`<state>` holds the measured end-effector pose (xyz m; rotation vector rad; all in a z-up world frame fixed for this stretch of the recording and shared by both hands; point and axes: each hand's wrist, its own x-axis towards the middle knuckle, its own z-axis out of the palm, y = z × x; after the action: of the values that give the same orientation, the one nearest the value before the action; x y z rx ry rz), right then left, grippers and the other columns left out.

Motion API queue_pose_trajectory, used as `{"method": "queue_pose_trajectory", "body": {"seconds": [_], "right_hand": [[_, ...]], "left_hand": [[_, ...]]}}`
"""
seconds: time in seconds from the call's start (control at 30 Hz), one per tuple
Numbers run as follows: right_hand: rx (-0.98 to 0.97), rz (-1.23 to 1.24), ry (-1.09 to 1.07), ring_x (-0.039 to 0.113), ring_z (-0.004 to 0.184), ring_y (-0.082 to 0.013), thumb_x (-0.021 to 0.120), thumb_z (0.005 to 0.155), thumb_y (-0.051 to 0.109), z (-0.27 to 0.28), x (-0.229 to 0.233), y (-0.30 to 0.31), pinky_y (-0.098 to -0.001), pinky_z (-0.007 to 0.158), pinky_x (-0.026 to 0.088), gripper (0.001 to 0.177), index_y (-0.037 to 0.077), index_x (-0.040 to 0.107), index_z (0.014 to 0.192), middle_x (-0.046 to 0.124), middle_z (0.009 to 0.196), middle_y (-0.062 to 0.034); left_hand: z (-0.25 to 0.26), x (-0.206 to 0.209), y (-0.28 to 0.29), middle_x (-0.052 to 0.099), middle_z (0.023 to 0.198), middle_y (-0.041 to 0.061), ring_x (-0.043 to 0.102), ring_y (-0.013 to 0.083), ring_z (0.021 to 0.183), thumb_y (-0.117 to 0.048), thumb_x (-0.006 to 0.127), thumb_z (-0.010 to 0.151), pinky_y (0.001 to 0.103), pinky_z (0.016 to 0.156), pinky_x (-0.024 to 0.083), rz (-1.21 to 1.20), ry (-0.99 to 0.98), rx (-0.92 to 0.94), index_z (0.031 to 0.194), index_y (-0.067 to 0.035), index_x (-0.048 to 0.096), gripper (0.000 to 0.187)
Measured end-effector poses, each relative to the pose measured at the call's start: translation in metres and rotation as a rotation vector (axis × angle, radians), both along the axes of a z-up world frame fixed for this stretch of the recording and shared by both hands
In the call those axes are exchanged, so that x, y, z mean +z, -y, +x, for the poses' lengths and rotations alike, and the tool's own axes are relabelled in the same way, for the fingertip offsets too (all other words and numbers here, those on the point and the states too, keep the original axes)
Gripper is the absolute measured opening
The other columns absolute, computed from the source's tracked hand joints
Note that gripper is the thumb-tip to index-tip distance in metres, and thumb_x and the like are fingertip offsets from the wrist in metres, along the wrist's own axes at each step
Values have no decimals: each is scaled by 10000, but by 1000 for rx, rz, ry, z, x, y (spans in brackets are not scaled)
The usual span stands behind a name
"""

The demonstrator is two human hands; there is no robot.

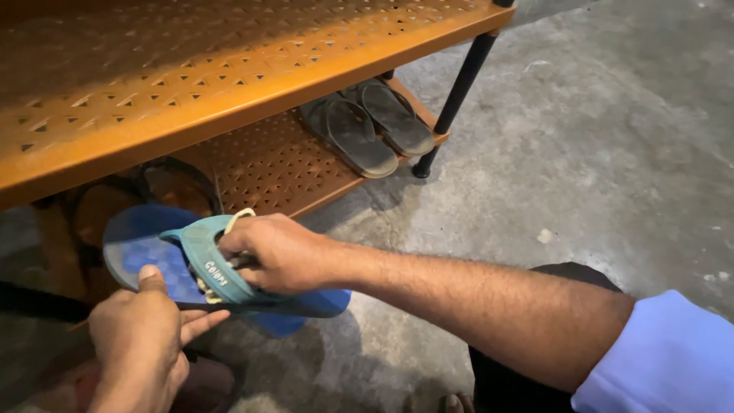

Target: The person wipes a blue flip-flop with a cloth, cleaning the sole and strap areas. The person rotates the flip-flop to reach different surfaces and continues wiping until the end of the clip.

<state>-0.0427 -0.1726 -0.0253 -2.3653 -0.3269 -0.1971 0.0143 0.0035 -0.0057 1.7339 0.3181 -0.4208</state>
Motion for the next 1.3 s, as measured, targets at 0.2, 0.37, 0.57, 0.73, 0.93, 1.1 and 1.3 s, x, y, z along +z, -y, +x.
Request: {"method": "queue_pose_trajectory", "body": {"seconds": [0.2,0.37,0.57,0.73,0.93,1.1,1.3], "right_hand": [[61,-245,-367,749,881,-302,812,722,185,-4,6,22,-408,763,576,303,60,742,989,755,906,-143],[179,-114,-276,721,879,-309,927,645,296,-2,12,20,-405,746,582,588,25,650,1086,718,931,-163],[105,-54,-191,756,915,-291,845,702,189,-6,7,-10,-397,783,611,447,44,707,1102,776,945,-143],[12,17,-380,774,802,-154,813,762,148,8,30,7,-300,683,634,295,77,771,1046,809,928,-78],[-356,548,-540,758,772,-191,730,833,146,15,27,27,-325,647,648,309,-3,724,1104,782,946,-140],[-288,737,-639,728,763,-124,818,834,208,7,1,5,-294,647,627,340,-21,741,1073,751,924,-78],[-536,829,-488,680,601,-178,702,887,193,22,-14,-6,-354,516,555,273,-63,753,967,747,792,-128]], "left_hand": [[8,4,-16,621,929,305,692,375,660,-265,434,1139,452,618,652,-3,115,61,1105,222,477,490],[22,-5,-16,637,985,292,732,380,671,-268,423,1127,417,611,626,0,45,210,1156,208,423,477],[20,-17,-20,651,1026,285,709,377,677,-277,394,1127,413,562,608,-6,134,104,1227,127,434,418],[12,-4,-26,710,892,291,720,432,745,-293,488,1124,522,700,571,536,479,-199,1115,84,586,391],[-10,7,-17,727,906,278,705,493,858,-401,497,1112,586,775,537,986,699,-573,1088,5,625,427],[-18,17,-5,735,988,249,711,472,878,-408,493,1076,582,758,535,958,712,-672,1129,-23,618,408],[-23,23,-3,709,997,274,681,478,879,-367,641,1014,573,760,516,792,916,-449,1165,-17,629,381]]}}
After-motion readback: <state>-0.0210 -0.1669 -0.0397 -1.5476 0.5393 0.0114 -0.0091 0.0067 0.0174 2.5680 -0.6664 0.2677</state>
